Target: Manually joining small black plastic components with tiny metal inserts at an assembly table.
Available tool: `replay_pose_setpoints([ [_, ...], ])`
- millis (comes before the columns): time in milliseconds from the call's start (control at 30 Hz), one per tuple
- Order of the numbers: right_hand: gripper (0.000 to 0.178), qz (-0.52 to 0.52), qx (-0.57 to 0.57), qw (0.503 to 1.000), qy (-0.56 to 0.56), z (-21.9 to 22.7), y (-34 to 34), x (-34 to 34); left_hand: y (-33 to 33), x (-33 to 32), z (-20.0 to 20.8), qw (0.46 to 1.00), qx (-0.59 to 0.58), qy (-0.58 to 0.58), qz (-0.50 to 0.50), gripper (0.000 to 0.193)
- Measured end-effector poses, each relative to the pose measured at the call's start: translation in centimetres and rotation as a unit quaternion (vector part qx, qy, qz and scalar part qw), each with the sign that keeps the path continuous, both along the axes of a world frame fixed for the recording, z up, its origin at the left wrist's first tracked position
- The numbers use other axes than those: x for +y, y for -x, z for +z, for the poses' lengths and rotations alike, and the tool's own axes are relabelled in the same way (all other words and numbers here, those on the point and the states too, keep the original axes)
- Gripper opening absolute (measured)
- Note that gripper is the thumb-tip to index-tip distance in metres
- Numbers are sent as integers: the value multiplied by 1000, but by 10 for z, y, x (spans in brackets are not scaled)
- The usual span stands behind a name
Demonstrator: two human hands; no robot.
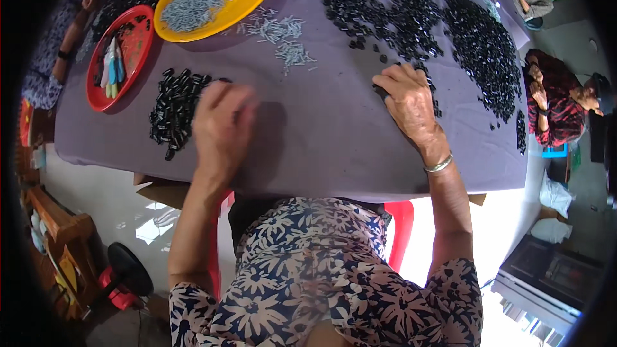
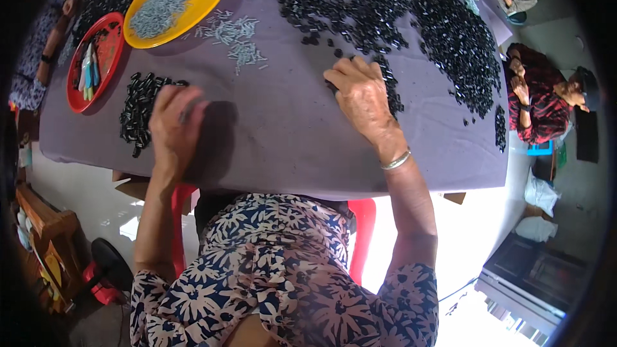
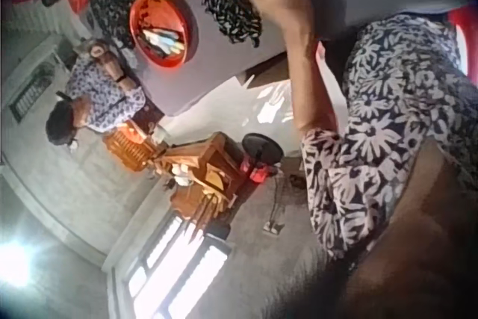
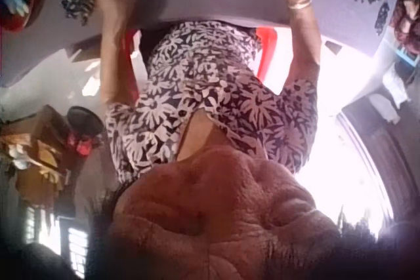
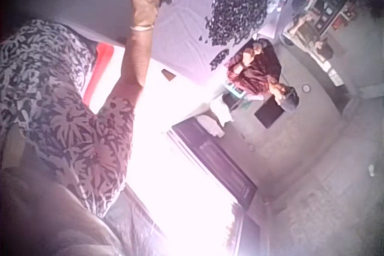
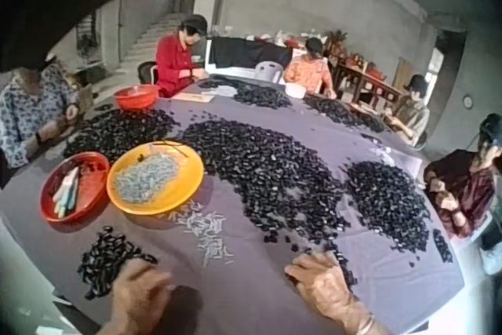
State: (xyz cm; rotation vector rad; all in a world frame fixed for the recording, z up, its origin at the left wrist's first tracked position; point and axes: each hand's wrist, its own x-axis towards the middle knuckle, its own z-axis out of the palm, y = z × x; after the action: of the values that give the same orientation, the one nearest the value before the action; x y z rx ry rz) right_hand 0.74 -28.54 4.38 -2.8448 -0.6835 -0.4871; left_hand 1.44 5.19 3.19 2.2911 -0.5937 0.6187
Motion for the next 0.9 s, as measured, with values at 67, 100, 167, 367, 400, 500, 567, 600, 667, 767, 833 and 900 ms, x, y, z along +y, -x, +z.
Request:
replay_pose_setpoints([
  [67, 33, 21, 21, 1000, -10, 8, -3, 4, 5, -19, -6, 997, 34, 46, -61, 26],
  [100, 32, 29, 43, 999, -14, 14, -3, 6, 5, -31, -9, 989, 63, 88, -101, 26],
  [167, 29, 48, 19, 999, -16, 15, -3, 16, 14, -46, -5, 968, 159, 143, -133, 29],
  [367, 28, 118, 207, 918, -317, 3, 18, 83, 22, -49, -5, 889, 338, 251, -180, 25],
  [400, 28, 120, 207, 918, -317, 2, 18, 90, 22, -48, -9, 889, 338, 251, -179, 25],
  [500, 30, 120, 220, 902, -352, -2, 16, 100, 21, -44, -20, 843, 387, 322, -190, 24],
  [567, 32, 135, 187, 916, -328, -11, 12, 101, 18, -41, -24, 855, 393, 296, -165, 24],
  [600, 31, 134, 195, 917, -321, -14, 12, 101, 20, -44, -20, 905, 312, 254, -140, 24],
  [667, 29, 115, 163, 934, -297, -15, 12, 103, 21, -47, -14, 929, 273, 215, -126, 24],
  [767, 22, 74, 124, 955, -260, -9, 14, 90, 20, -47, -19, 953, 220, 177, -105, 23],
  [833, 19, 35, 145, 957, -251, -4, 14, 69, 19, -44, -19, 954, 220, 152, -131, 22],
  [900, 20, 18, 180, 963, -202, 11, 15, 42, 20, -44, -18, 952, 226, 158, -134, 23],
])
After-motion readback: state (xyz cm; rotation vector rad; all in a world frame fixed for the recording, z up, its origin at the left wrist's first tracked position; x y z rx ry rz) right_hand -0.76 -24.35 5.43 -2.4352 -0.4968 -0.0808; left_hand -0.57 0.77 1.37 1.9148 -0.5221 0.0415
